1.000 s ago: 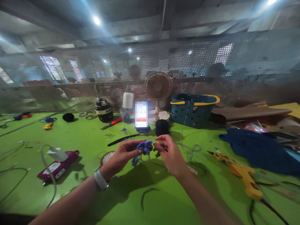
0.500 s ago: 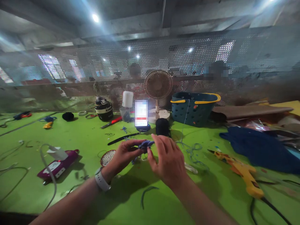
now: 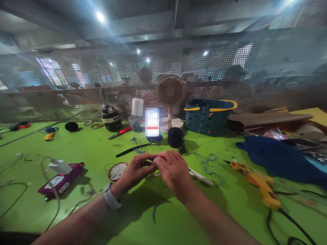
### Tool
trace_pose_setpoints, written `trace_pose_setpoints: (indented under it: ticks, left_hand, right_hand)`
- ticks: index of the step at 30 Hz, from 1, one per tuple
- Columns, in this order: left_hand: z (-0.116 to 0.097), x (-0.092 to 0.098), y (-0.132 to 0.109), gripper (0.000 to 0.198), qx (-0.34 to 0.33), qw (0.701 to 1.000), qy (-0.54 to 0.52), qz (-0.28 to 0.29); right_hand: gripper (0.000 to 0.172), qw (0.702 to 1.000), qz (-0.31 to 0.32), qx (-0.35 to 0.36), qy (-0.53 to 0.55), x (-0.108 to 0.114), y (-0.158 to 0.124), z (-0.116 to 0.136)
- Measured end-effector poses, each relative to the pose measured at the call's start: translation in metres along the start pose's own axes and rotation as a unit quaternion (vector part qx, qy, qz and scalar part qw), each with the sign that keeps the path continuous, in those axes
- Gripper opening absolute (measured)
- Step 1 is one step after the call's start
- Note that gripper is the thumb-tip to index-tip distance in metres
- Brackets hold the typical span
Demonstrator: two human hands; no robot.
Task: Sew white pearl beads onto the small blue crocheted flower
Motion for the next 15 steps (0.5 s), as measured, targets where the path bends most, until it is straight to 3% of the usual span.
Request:
trace_pose_setpoints:
  ticks: [3, 6, 8, 11, 15]
  left_hand:
    - [0.006, 0.002, 0.001, 0.029, 0.007, 1.000, -0.008, 0.004]
    - [0.019, 0.004, 0.002, 0.035, 0.061, 0.997, -0.030, 0.022]
    - [0.022, 0.006, 0.003, 0.037, 0.079, 0.996, -0.037, 0.024]
    - [0.019, 0.014, 0.006, 0.035, 0.076, 0.997, -0.031, 0.004]
    - [0.021, 0.022, 0.010, 0.035, 0.077, 0.996, -0.050, -0.010]
  right_hand:
    - [0.013, 0.980, -0.045, -0.093, 0.171, 0.014, 0.004, -0.015]
    - [0.017, 0.896, -0.068, -0.270, 0.345, 0.014, -0.003, -0.051]
    - [0.025, 0.832, -0.095, -0.352, 0.418, 0.014, -0.010, -0.069]
    - [0.035, 0.776, -0.155, -0.396, 0.465, 0.027, -0.013, -0.088]
    - [0.037, 0.773, -0.178, -0.384, 0.472, 0.046, -0.006, -0.092]
Point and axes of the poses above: each hand's wrist, its own y-axis towards the middle knuckle, its own x-axis out of the back of the hand, z = x × y, the point moved 10 cm from there along y, towards the middle knuckle, and after that the axes turned 3 degrees about y, right-handed, at the moved point
